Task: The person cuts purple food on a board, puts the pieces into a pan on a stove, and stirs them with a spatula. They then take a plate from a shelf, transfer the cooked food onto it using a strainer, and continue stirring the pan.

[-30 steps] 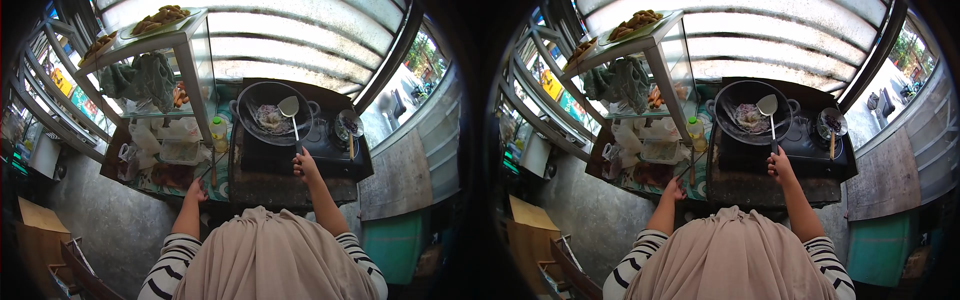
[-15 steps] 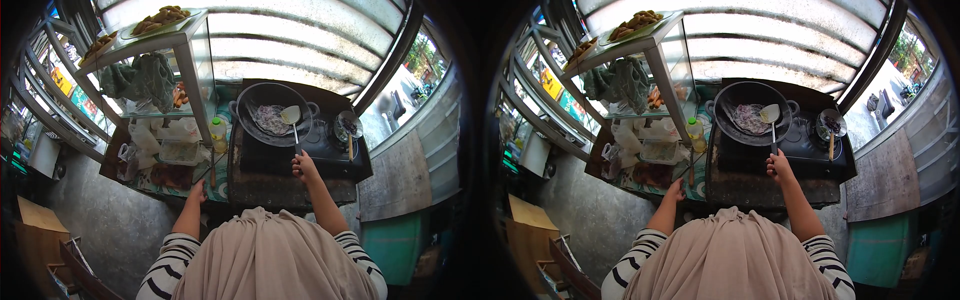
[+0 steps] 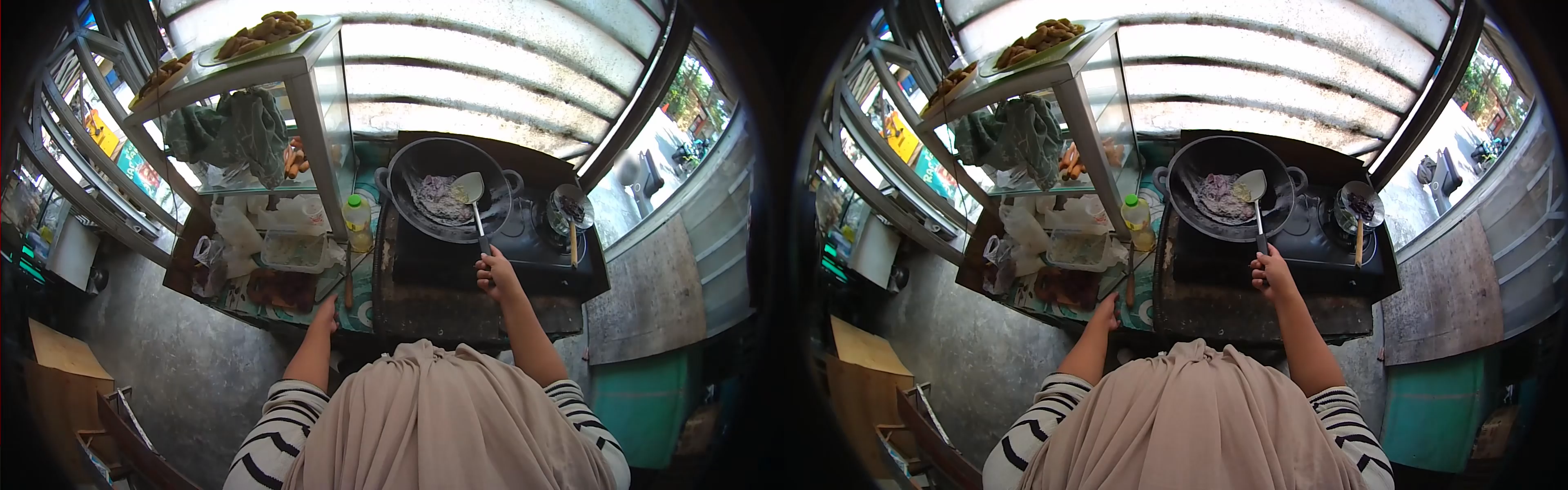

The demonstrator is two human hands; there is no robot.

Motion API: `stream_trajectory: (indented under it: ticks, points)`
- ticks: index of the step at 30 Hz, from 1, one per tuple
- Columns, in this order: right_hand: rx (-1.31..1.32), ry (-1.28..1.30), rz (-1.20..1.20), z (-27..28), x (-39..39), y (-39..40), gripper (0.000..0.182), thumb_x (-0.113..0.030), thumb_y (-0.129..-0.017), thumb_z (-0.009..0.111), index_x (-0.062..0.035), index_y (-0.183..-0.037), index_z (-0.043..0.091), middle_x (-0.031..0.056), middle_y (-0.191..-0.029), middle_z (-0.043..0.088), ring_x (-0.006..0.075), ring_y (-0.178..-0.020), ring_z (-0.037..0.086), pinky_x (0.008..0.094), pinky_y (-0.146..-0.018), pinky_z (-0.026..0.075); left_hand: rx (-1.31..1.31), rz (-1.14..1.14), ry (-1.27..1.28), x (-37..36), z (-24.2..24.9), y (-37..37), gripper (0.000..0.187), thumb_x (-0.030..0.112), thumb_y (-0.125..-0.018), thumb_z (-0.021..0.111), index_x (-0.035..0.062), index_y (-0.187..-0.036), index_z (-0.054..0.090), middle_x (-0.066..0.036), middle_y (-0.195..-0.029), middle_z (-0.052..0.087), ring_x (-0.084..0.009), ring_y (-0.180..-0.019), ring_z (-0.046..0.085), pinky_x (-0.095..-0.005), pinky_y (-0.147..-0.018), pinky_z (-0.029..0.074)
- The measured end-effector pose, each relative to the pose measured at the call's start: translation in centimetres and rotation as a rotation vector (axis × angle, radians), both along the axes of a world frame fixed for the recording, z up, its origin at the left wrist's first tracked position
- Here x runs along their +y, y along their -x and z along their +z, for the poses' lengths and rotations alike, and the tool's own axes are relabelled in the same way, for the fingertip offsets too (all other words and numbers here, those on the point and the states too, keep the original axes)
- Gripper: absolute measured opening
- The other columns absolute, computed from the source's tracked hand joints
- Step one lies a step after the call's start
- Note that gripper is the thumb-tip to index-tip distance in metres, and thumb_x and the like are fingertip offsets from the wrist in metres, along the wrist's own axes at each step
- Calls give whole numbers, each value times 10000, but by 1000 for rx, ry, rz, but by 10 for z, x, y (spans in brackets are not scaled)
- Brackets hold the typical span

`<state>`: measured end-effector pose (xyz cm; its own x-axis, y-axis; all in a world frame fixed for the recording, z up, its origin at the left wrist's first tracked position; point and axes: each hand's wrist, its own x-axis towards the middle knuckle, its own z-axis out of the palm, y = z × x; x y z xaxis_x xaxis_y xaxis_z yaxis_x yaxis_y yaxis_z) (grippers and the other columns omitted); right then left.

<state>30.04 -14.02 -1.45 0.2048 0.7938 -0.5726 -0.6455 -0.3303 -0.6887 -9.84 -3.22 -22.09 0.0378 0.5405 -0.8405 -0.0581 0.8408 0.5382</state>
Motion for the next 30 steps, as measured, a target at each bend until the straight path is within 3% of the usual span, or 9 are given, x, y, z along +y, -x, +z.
stream_trajectory:
  ticks: [1, 5, 11, 13, 17, 19, 23, 26, 30]
  points:
    - [106, -57, 19, 0, 0, -2, 479, -104, -926, 416, -248, -1357, 268, -19, -684, 394, 48, -461, 309, 208, -408, 282, -5, -7, -4, 0, -1, 0, 638, 505, -809, 559, 174, -1334, 410, -80, -1222, 389, -237, -1068, 367, -434, -967, 255]
    - [82, -113, 8, 5, -1, 3, 468, -102, -927, 413, -246, -1350, 272, -19, -683, 393, 46, -457, 305, 205, -406, 279, 28, 6, 21, -1, 8, -3, 647, 498, -817, 552, 160, -1346, 398, -71, -1221, 395, -236, -1068, 370, -427, -971, 252]
    - [-128, 37, -30, -4, 3, 0, 442, -107, -935, 408, -245, -1340, 298, -23, -682, 393, 43, -457, 305, 201, -402, 274, 50, -12, 16, -2, 13, -5, 648, 493, -822, 547, 136, -1342, 399, -73, -1213, 410, -236, -1068, 372, -424, -973, 246]
    - [126, -38, 23, -5, 1, -8, 445, -117, -930, 415, -247, -1338, 293, -23, -685, 395, 49, -458, 306, 204, -405, 275, 42, -20, 18, -1, 16, -6, 653, 497, -821, 545, 132, -1343, 399, -77, -1232, 404, -237, -1073, 373, -435, -983, 243]
    - [123, -94, 19, -9, -3, -6, 434, -121, -930, 420, -247, -1328, 301, -23, -689, 398, 49, -460, 306, 205, -405, 274, 58, -2, 6, -1, 13, -5, 657, 499, -818, 545, 138, -1347, 398, -80, -1233, 401, -239, -1079, 372, -446, -995, 239]
    - [-27, -53, -17, -9, -3, -2, 427, -118, -936, 417, -244, -1328, 306, -23, -690, 396, 47, -462, 306, 202, -405, 271, 31, -15, 5, 1, 7, -4, 662, 496, -814, 552, 146, -1353, 394, -87, -1243, 390, -243, -1089, 368, -460, -997, 238]
    - [-52, 37, -28, -7, -1, -1, 436, -118, -935, 416, -244, -1336, 301, -24, -689, 394, 46, -460, 304, 201, -405, 271, 39, -28, 7, -1, 16, -6, 662, 492, -814, 555, 152, -1357, 390, -92, -1255, 378, -248, -1101, 362, -471, -1001, 231]
    - [134, -67, 38, -8, 0, -10, 456, -131, -932, 423, -249, -1349, 281, -21, -690, 398, 48, -460, 307, 206, -408, 276, 29, -11, 6, -1, 20, -8, 663, 490, -814, 558, 151, -1357, 389, -96, -1266, 369, -255, -1101, 358, -482, -1007, 221]
    - [-22, -76, 24, -4, -3, 1, 473, -129, -931, 428, -252, -1360, 271, -17, -690, 403, 47, -460, 304, 207, -406, 274, 31, -10, 12, -2, 22, -7, 677, 497, -812, 558, 140, -1359, 383, -98, -1264, 379, -264, -1098, 357, -478, -1014, 216]
